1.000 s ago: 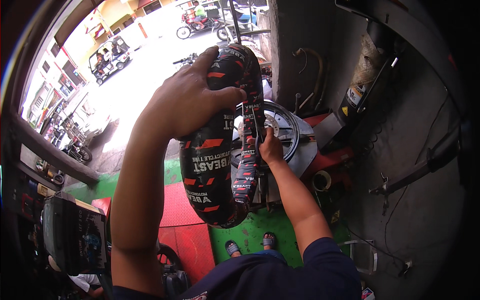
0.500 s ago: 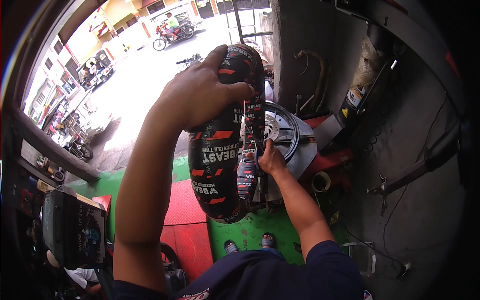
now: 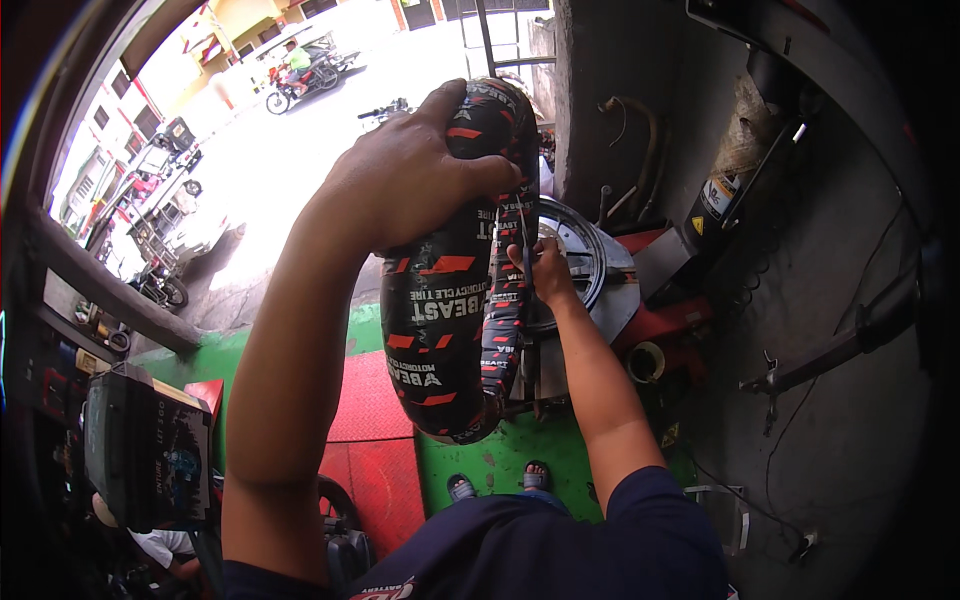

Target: Unwrapping a new motorcycle tire and applying bead lubricant for installation.

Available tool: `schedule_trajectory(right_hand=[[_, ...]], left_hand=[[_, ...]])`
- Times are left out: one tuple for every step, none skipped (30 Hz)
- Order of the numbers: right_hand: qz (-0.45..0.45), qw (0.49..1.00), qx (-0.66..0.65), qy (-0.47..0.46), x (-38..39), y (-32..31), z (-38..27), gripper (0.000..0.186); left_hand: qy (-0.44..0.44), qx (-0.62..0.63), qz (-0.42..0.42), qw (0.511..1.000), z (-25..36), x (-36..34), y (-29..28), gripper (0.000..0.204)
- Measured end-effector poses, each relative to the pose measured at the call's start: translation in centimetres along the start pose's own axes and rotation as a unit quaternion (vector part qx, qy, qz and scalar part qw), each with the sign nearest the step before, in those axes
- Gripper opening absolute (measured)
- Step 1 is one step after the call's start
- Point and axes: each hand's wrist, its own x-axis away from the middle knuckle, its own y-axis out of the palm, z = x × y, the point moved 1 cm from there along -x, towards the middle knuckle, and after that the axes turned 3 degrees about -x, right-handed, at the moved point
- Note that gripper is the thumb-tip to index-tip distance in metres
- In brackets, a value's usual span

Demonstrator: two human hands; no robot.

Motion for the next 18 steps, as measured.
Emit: schedule_trajectory(right_hand=[[0.018,0.999,0.001,-0.042,-0.7,-0.2,0.0,0.081],[0.019,0.999,0.003,-0.042,-0.3,-1.0,0.5,0.081],[-0.086,0.989,-0.12,0.028,0.2,-0.8,-0.2,0.078],[-0.18,0.951,-0.231,0.099,0.9,-1.5,-0.3,0.074],[-0.214,0.913,-0.335,0.089,2.1,-1.0,1.0,0.068],[-0.23,0.897,-0.365,0.093,3.7,-1.2,1.5,0.069],[-0.247,0.881,-0.388,0.116,5.2,-1.4,1.7,0.069],[-0.263,0.863,-0.41,0.138,6.3,-1.5,1.8,0.069],[-0.261,0.864,-0.407,0.14,6.8,-1.5,2.2,0.069],[-0.246,0.866,-0.412,0.143,7.2,-1.4,2.7,0.068],[-0.23,0.867,-0.417,0.146,7.5,-1.3,3.2,0.068],[-0.23,0.868,-0.416,0.147,7.5,-1.2,3.5,0.068],[-0.238,0.853,-0.438,0.157,7.4,-1.1,3.8,0.068],[-0.246,0.837,-0.459,0.167,7.3,-1.0,4.0,0.069],[-0.257,0.824,-0.477,0.165,7.1,-0.8,3.9,0.069],[-0.255,0.824,-0.478,0.165,7.1,-0.7,3.9,0.069],[-0.253,0.813,-0.492,0.183,7.2,-0.7,3.9,0.07],[-0.252,0.801,-0.505,0.201,7.4,-0.6,3.8,0.072]], left_hand=[[0.001,0.001,0.0,1.0,0.2,0.0,0.0,0.102],[-0.005,0.006,-0.003,1.0,0.5,0.0,0.0,0.101],[-0.025,0.002,-0.003,1.0,-0.1,0.2,-0.1,0.101],[-0.027,0.002,0.002,1.0,-0.2,0.1,-0.1,0.101],[-0.041,0.004,-0.005,0.999,-0.4,-0.1,0.1,0.102],[-0.057,0.008,-0.014,0.998,-0.6,-0.1,0.4,0.102],[-0.064,0.018,-0.025,0.997,-0.2,0.1,0.0,0.101],[-0.066,0.02,-0.026,0.997,-0.2,0.2,0.0,0.101],[-0.04,0.012,-0.011,0.999,0.0,0.2,-0.1,0.101],[-0.014,0.004,0.005,1.0,0.1,0.2,-0.1,0.101],[-0.013,0.007,0.004,1.0,0.0,0.0,0.2,0.101],[0.004,-0.009,0.01,1.0,-0.3,-0.3,0.6,0.101],[0.021,-0.025,0.015,0.999,-0.5,-0.6,1.0,0.101],[0.038,-0.042,0.021,0.998,-0.6,-0.7,1.3,0.1],[0.039,-0.042,0.02,0.998,-0.1,-0.6,0.9,0.1],[-0.003,-0.02,-0.001,1.0,0.6,-0.4,0.3,0.1],[-0.046,0.001,-0.023,0.999,1.0,-0.3,0.0,0.1],[-0.045,0.001,-0.023,0.999,0.9,-0.3,0.1,0.1]])
